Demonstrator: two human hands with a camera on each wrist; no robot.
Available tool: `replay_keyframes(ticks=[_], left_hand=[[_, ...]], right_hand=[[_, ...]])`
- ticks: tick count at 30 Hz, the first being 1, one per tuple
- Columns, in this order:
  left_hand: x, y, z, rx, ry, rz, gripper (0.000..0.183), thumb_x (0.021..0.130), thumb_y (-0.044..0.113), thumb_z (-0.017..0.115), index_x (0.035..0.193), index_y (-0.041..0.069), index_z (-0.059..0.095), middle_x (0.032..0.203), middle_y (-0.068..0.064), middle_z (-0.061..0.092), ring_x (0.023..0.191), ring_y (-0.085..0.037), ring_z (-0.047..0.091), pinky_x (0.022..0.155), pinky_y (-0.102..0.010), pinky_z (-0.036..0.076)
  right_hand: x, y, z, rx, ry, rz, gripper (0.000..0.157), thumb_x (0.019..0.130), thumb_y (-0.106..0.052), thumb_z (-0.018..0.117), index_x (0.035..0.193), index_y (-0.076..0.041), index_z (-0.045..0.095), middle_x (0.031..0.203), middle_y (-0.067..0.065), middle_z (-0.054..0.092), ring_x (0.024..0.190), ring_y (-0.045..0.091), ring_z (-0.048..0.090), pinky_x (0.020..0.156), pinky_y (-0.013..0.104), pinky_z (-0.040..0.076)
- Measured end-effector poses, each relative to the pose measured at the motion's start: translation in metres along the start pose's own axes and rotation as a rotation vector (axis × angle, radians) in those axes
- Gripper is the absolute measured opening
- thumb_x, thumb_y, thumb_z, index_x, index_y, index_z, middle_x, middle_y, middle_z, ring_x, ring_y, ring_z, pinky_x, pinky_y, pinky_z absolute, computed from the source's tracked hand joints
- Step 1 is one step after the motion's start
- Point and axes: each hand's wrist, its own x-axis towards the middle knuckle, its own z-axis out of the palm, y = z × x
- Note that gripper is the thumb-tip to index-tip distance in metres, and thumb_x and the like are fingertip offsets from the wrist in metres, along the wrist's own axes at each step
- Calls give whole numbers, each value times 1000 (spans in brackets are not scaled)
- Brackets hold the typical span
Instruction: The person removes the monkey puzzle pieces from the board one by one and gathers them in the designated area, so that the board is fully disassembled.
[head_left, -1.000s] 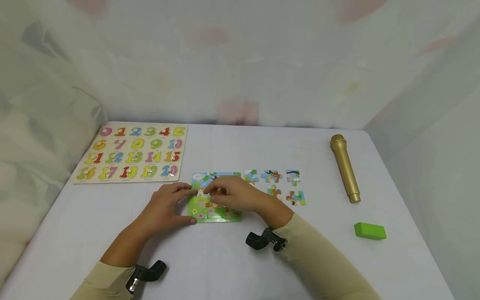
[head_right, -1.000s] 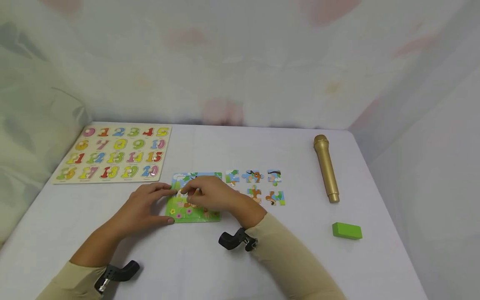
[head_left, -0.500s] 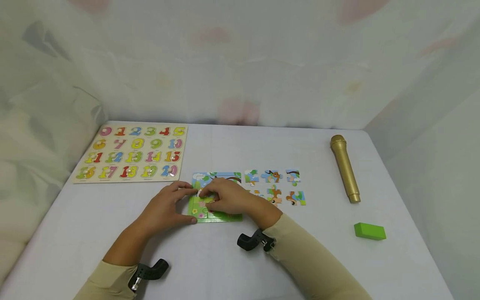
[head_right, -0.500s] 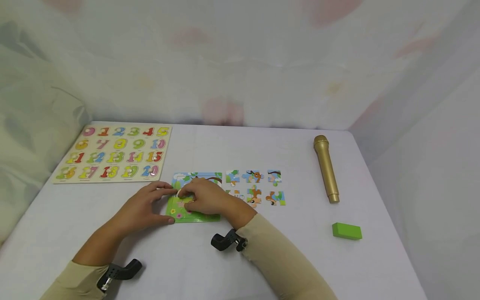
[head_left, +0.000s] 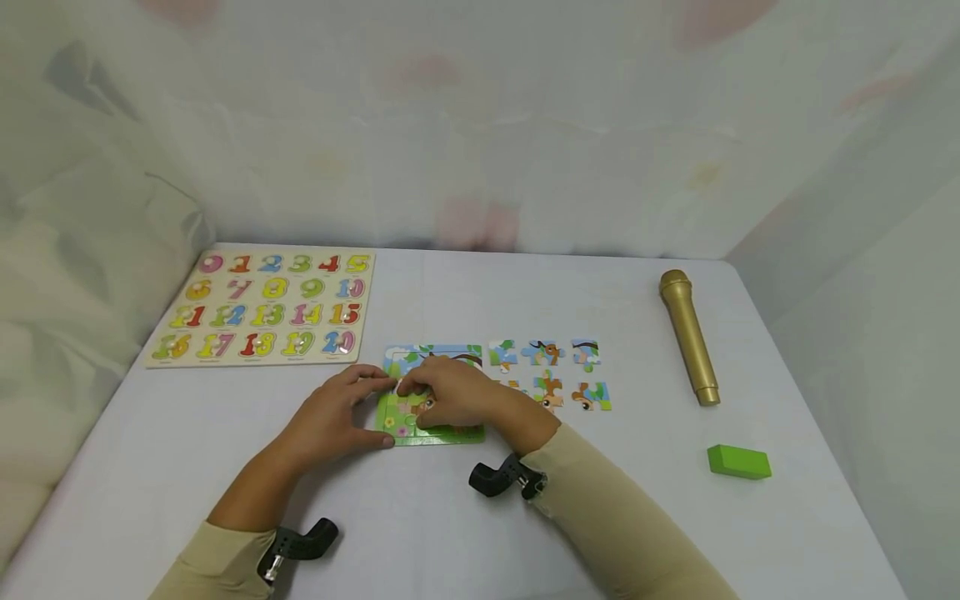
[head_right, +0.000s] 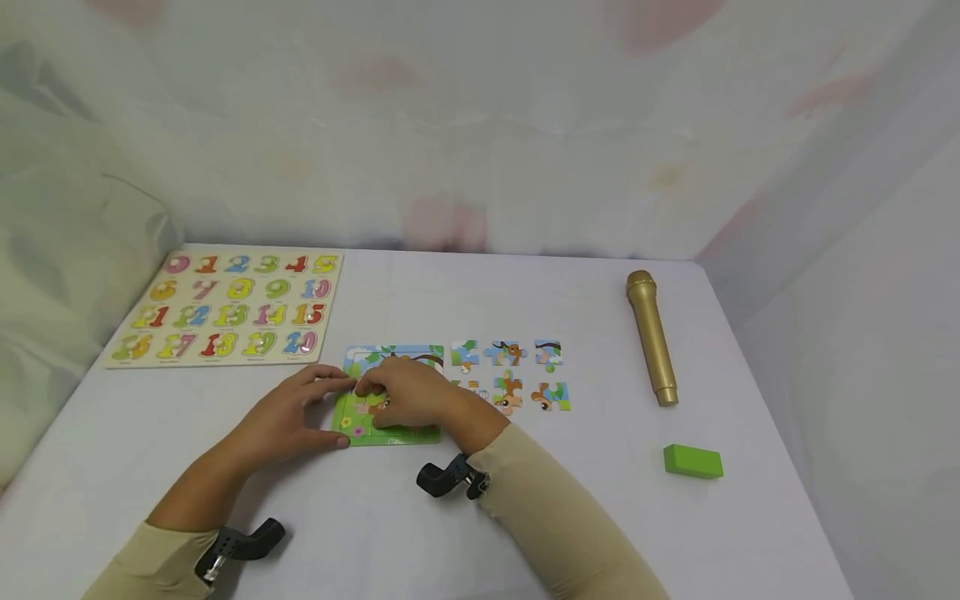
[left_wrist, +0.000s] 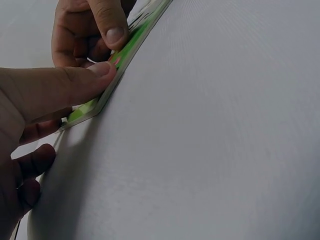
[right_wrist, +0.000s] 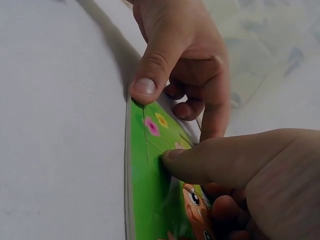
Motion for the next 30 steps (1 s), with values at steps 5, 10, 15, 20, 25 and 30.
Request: replay_keyframes(ticks=[5, 10, 15, 20, 25, 30], left_hand=[[1, 0, 1, -6, -6, 1, 78, 72, 27, 102, 140, 9, 70, 142, -7, 59, 132, -36, 56, 108, -62, 44], [2, 0, 1, -9, -12, -2, 78, 71, 26, 102, 141, 9, 70, 142, -7, 59, 132, -36, 56, 108, -62, 44], [1, 2, 0, -15, -19, -8, 78, 72, 26, 102, 141, 9, 70, 142, -7, 59, 132, -37, 56, 109, -62, 44], [0, 1, 1, -12, -16, -11, 78, 72, 28, 102, 141, 9, 70, 142, -7, 59, 132, -37, 56, 109, -62, 43], [-1, 0, 2, -9, -11, -12, 79, 71, 28, 102, 141, 9, 69, 142, -7, 59, 133, -38, 55, 109, -63, 43], [-1, 0, 1, -14, -11, -14, 79, 71, 27, 102, 141, 9, 69, 144, -8, 58, 134, -39, 54, 109, -64, 43]], right_hand=[[-1, 0, 0, 1, -7, 13, 45, 91, -24, 84, 134, -23, 73, 123, -9, 66, 114, 5, 58, 98, 25, 47], [-2, 1, -1, -5, -13, 12, 47, 88, -18, 83, 134, -23, 72, 122, -9, 65, 114, 5, 57, 98, 25, 46], [-2, 0, -2, 7, -40, 6, 53, 86, -7, 80, 136, -21, 70, 124, -8, 65, 116, 7, 57, 99, 25, 46], [-3, -5, -2, 23, -53, 30, 54, 87, -4, 79, 137, -20, 69, 126, -7, 65, 117, 8, 56, 100, 26, 47], [-4, -8, -3, 40, -44, 39, 53, 88, -2, 78, 137, -19, 68, 126, -5, 65, 118, 9, 57, 100, 26, 47], [-3, -6, -1, 85, -27, 46, 55, 86, 2, 77, 136, -19, 66, 124, -6, 63, 115, 7, 57, 99, 24, 46]])
